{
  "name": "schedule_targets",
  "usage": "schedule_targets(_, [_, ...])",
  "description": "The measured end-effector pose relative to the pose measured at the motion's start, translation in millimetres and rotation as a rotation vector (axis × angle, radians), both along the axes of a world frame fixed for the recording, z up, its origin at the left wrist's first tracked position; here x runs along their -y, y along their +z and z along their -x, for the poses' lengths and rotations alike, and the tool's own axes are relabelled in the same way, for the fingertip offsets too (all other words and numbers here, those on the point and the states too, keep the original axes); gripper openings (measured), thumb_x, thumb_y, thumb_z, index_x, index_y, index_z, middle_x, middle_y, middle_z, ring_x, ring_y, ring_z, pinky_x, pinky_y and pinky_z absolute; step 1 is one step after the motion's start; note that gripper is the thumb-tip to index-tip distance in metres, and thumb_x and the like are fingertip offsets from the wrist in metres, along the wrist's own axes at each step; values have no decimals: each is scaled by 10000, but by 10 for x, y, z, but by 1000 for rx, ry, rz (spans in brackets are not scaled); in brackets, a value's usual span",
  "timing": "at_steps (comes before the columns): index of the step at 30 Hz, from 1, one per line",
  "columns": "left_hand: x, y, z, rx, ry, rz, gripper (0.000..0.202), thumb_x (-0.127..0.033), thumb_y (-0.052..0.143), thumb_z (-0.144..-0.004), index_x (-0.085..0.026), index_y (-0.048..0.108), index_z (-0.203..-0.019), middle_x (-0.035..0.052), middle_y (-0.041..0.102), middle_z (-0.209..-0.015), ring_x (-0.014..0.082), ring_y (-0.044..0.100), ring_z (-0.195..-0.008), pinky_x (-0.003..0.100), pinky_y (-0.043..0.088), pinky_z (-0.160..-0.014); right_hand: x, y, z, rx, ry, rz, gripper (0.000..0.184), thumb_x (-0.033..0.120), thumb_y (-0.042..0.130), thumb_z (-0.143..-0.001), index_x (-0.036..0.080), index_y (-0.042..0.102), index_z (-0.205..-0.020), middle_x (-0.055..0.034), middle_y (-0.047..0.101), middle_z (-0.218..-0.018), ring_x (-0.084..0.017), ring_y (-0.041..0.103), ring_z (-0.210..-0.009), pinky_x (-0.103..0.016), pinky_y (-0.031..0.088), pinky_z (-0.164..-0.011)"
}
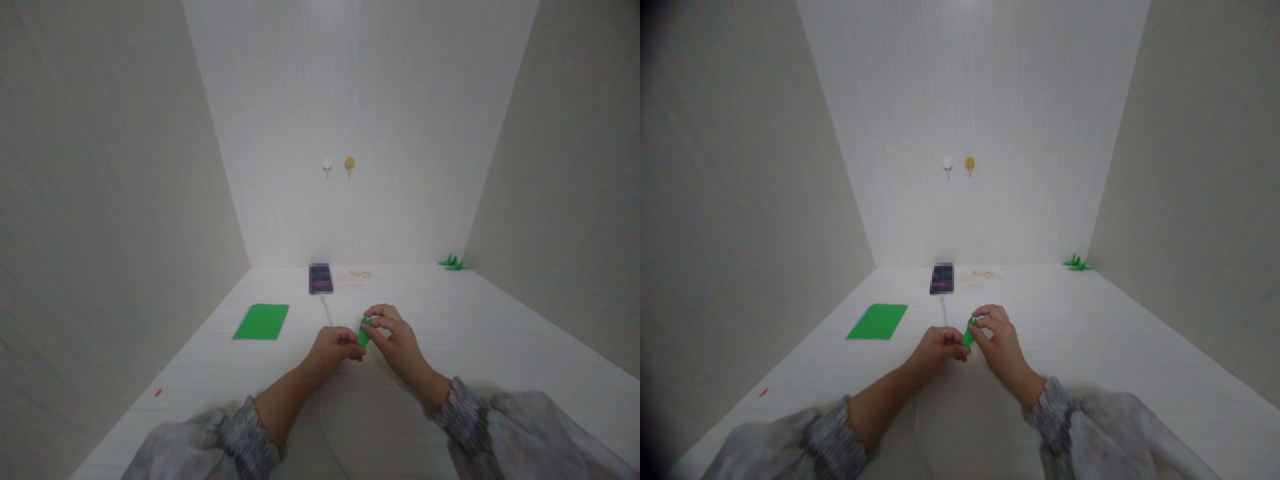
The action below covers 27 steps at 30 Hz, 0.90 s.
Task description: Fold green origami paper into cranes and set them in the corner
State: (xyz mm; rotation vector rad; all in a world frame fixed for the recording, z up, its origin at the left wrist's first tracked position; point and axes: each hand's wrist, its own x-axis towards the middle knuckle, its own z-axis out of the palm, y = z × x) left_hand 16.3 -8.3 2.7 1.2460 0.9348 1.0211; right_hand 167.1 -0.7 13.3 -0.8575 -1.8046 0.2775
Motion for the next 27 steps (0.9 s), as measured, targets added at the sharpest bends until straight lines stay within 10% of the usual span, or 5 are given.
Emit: schedule_targets(27, [15, 53, 43, 71, 58, -22, 286, -389, 609, -646, -125, 543, -731, -16, 534, -508, 80, 487, -446, 206, 367, -486, -37, -40, -20, -70, -12, 22, 147, 253, 543, -745, 205, 579, -610, -28, 558, -771, -166, 529, -779, -318, 433, -708])
